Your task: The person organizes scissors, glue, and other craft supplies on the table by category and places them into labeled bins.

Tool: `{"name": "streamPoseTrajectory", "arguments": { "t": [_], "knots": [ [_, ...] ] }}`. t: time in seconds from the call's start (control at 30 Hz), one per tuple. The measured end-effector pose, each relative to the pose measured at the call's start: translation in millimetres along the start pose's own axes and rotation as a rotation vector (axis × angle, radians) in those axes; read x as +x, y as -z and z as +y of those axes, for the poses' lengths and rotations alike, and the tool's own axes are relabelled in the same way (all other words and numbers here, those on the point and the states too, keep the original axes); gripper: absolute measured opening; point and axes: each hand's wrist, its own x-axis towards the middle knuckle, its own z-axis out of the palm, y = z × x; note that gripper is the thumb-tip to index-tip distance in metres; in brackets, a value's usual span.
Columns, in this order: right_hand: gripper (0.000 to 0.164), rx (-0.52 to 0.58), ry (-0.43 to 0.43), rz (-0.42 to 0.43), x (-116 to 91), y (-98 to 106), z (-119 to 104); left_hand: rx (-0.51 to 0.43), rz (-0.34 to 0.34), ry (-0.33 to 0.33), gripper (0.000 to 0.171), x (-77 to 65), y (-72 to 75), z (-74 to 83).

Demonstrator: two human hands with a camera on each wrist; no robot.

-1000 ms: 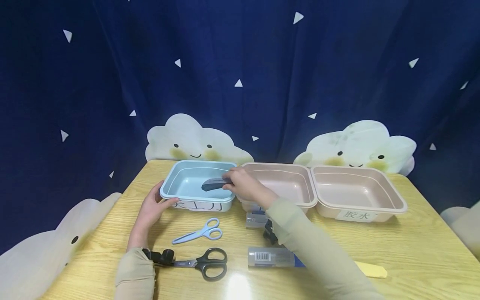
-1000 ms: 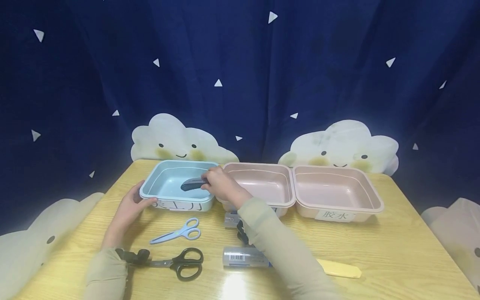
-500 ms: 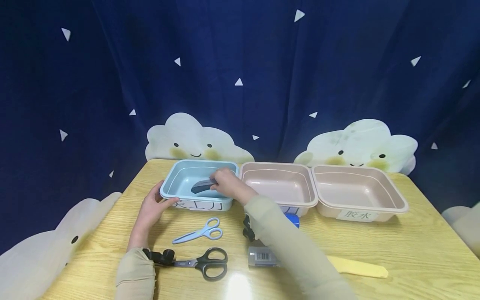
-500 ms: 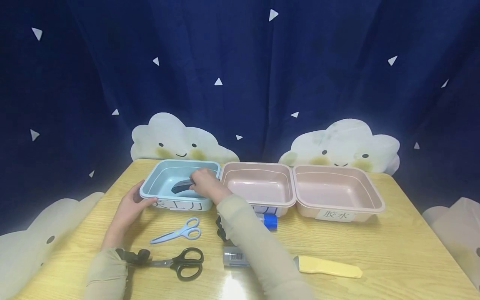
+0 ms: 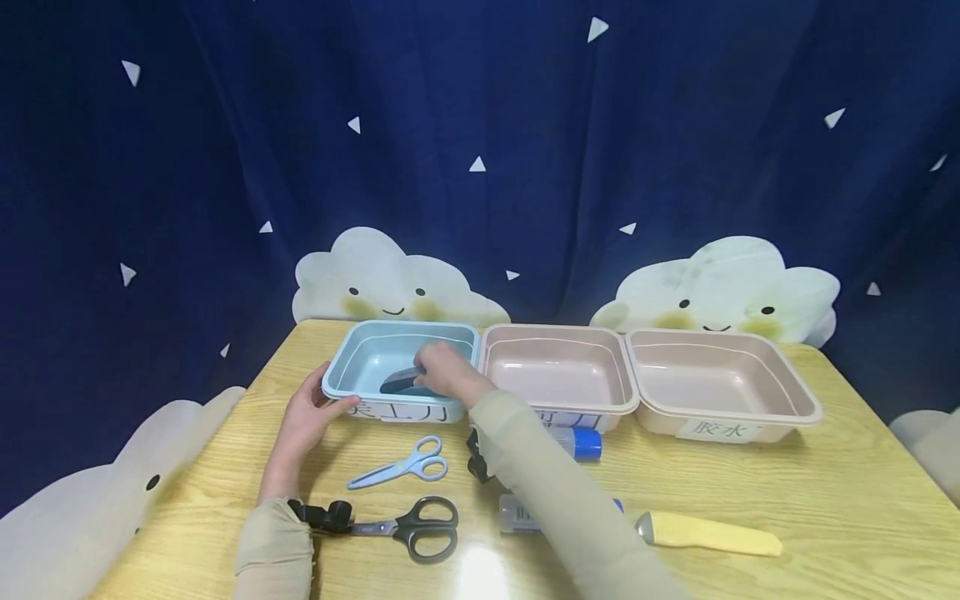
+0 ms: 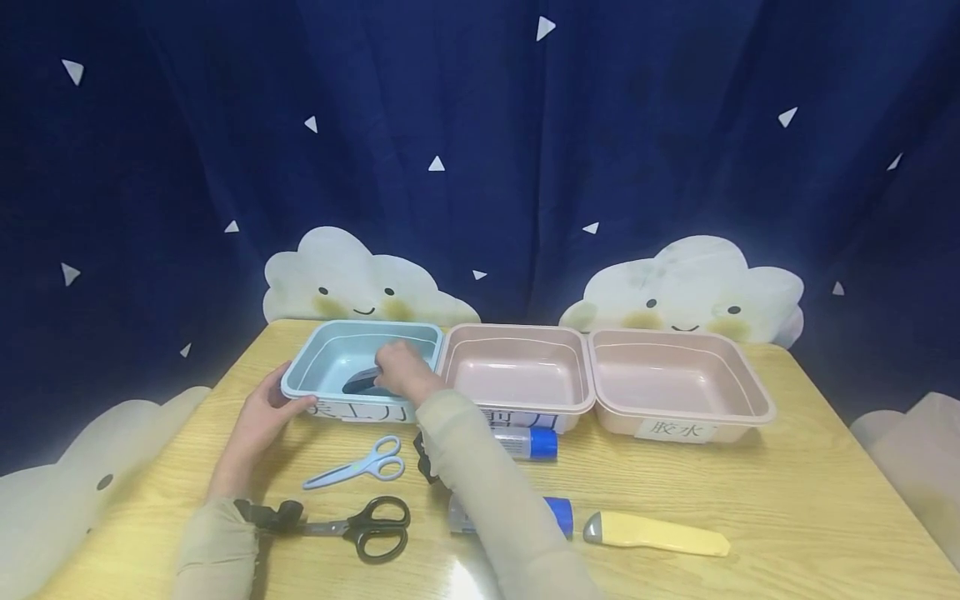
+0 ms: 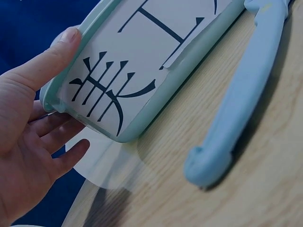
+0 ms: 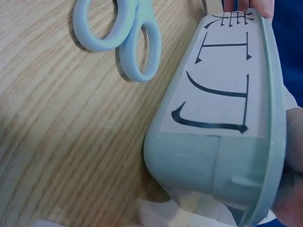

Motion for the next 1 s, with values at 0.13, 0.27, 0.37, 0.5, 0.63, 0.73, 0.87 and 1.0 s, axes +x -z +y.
{"name": "streamPoseTrajectory", "arguments": {
  "t": [0.13, 0.27, 0.37, 0.5, 0.63, 0.73, 0.87, 1.0],
  "knots": [
    [0.026, 0.009, -0.032, -0.008, 2.4, -5.1, -1.1, -0.004, 0.005, 0.002, 0.093, -0.5, -0.7, -1.2],
    [0.027, 0.017, -0.060, -0.028, 2.2, -6.9, -2.8, 0.000, 0.008, 0.006, 0.094, -0.3, -1.1, -1.1],
    [0.027, 0.033, -0.081, -0.038, 1.1, -6.4, -4.3, 0.007, 0.009, 0.008, 0.095, -0.1, -1.1, -0.6],
    [0.025, 0.043, -0.092, -0.046, -0.5, -5.1, -5.8, 0.016, 0.013, 0.009, 0.095, 0.7, -1.0, -0.8],
    [0.022, 0.049, -0.091, -0.047, -1.6, -4.0, -6.3, 0.017, 0.013, 0.011, 0.095, 1.6, -1.0, -1.8],
    [0.020, 0.052, -0.085, -0.046, -1.8, -3.9, -6.1, 0.017, 0.012, 0.013, 0.096, 1.6, -1.0, -2.2],
    [0.024, 0.047, -0.073, -0.047, -1.8, -3.6, -4.6, 0.016, 0.016, 0.011, 0.095, 1.0, -1.0, -1.9],
    [0.028, 0.039, -0.048, -0.051, -4.2, 1.4, -1.6, 0.003, 0.019, 0.008, 0.094, 1.0, -1.1, -2.0]
  ]
}}
